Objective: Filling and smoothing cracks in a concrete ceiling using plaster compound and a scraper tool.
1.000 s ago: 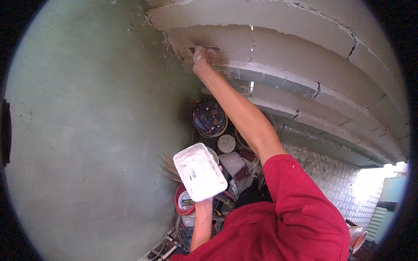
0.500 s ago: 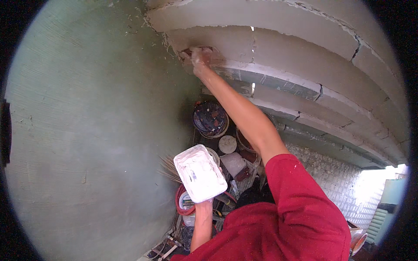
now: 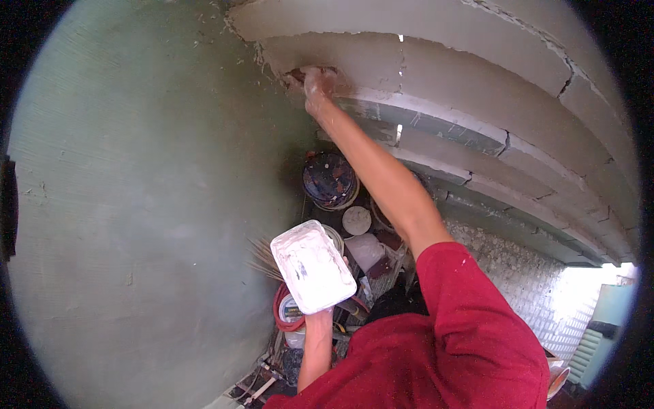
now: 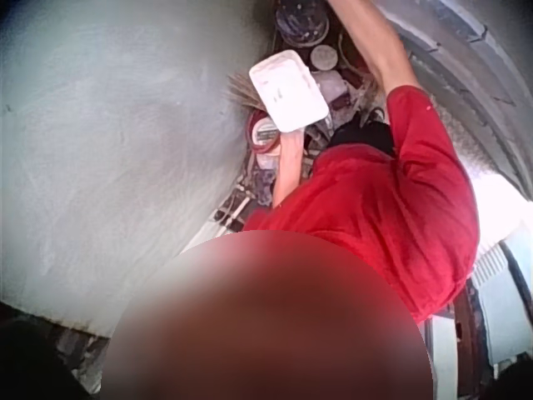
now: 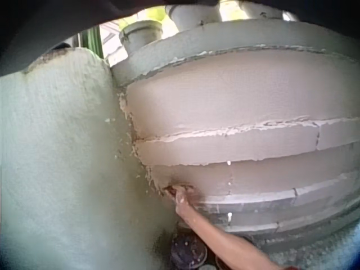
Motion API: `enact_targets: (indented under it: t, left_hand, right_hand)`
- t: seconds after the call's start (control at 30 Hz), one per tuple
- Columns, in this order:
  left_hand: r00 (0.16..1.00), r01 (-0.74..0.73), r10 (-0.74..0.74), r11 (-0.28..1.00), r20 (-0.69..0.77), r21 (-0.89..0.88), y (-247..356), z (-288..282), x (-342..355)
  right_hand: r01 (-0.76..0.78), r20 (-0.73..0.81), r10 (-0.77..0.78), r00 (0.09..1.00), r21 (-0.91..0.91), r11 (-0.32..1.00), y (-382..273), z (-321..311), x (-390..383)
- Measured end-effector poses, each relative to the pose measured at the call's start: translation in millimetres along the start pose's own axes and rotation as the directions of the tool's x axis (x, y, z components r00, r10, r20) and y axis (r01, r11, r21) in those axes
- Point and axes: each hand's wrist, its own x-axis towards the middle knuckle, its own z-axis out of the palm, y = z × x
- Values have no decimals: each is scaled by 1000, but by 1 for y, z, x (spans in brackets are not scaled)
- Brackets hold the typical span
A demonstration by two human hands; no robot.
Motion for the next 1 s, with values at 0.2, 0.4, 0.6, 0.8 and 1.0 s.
enact_targets:
  t: [0.2,0.4,0.6,0.8,1.0]
  left_hand:
    - [999,7,-9,998,46,56,-2,3,-2]
    - [999,-13,8,996,53,87,4,-5,0]
    - [997,-23,13,991,76,134,1,-5,0]
    - [997,-73,67,983,41,171,-3,-14,2]
    - [993,-117,111,971,40,210,-11,-19,-1]
  right_hand:
    - [310,189,-246,951,-570,761,-11,-31,-26]
    - [326,-13,-484,875,-724,607,-69,-87,-105]
    - [364,335,-763,553,-921,-140,-81,-114,-75]
    - [291,321,-638,700,-944,-155,-45,-82,-51]
    - [440,397,-518,758,-897,-45,7,-55,-4]
